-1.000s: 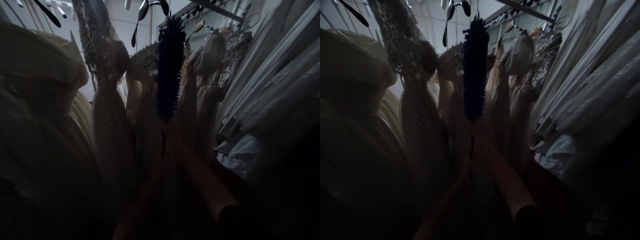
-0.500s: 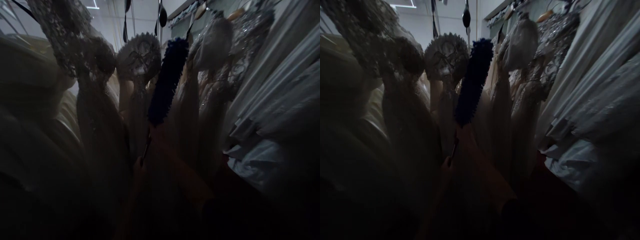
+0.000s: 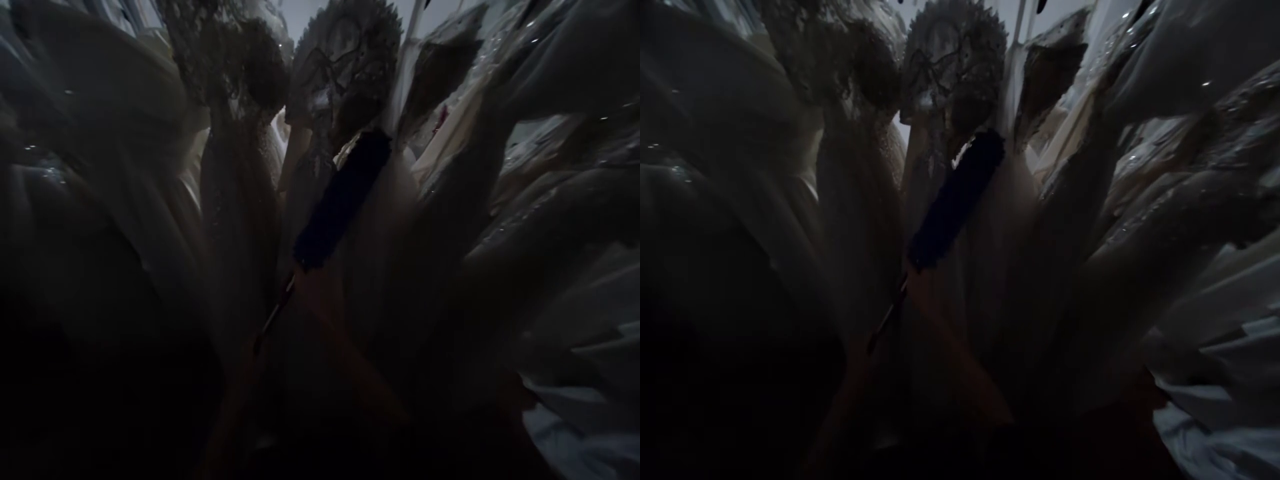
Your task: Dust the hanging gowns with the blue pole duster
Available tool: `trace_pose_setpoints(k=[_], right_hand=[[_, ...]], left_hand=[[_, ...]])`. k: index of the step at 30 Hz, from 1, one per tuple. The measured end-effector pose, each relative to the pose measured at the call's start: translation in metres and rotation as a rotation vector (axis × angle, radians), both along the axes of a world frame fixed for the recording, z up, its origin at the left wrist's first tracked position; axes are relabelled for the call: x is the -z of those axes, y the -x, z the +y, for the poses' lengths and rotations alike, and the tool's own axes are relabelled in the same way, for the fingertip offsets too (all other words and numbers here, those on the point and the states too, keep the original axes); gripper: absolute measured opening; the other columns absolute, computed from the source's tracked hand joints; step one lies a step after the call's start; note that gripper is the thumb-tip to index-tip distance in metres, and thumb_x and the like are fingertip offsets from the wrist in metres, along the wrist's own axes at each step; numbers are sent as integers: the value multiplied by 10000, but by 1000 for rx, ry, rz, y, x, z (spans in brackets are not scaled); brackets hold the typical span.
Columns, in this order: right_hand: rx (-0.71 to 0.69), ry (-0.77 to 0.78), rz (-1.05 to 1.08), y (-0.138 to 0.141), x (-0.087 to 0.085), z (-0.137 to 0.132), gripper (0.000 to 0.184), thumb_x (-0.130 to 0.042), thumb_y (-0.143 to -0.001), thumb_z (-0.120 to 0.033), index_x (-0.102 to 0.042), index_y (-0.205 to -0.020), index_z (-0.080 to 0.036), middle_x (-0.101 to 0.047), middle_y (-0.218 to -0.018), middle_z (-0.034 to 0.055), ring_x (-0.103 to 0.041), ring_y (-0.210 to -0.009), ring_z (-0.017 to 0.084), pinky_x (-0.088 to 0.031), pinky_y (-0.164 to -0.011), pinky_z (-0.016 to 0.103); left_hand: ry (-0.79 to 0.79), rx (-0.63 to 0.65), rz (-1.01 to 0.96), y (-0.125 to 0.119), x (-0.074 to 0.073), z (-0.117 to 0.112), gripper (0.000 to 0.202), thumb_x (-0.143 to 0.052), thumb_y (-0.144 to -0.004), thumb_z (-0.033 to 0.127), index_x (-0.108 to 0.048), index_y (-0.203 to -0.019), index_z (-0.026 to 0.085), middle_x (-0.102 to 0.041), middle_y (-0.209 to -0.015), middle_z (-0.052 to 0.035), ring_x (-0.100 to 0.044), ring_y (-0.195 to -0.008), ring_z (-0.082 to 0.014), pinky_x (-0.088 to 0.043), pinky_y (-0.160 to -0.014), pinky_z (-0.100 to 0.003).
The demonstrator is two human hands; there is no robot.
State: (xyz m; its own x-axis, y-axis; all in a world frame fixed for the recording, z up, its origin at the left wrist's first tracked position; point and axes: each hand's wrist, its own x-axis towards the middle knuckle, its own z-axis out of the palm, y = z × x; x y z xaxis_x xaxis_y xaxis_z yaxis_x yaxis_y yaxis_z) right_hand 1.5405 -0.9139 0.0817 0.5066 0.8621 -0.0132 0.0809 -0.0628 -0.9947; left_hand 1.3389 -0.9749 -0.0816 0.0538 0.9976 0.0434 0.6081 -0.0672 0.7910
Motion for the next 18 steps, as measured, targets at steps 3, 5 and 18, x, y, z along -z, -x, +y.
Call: trace_pose_setpoints(k=[3,5,18], right_hand=[[-108,-52,29,7,-20,-12,528,-592,-990,-496,-551,-528,-243,-615,-566,50,-605,-550,212,-499,-582,341],[-159,-55,46,9,-31,-15,593,-554,-1017,-477,-494,-472,-250,-569,-512,56,-583,-511,208,-508,-575,349],[-14,189,95,35,41,-39,601,-539,-999,-520,-604,-492,-204,-615,-484,51,-589,-453,179,-459,-551,296]], left_hand=[[2,11,-14,-8,-13,-23,530,-486,-1021,526,-709,-1341,167,-760,-1290,-161,-725,-1184,-318,-560,-1046,-468],[2,41,-51,-15,-26,-33,546,-492,-1020,539,-710,-1342,156,-763,-1284,-163,-733,-1167,-304,-578,-1017,-435],[104,37,88,38,0,-65,525,-480,-965,511,-749,-1229,145,-792,-1208,-165,-761,-1111,-310,-590,-988,-433]])
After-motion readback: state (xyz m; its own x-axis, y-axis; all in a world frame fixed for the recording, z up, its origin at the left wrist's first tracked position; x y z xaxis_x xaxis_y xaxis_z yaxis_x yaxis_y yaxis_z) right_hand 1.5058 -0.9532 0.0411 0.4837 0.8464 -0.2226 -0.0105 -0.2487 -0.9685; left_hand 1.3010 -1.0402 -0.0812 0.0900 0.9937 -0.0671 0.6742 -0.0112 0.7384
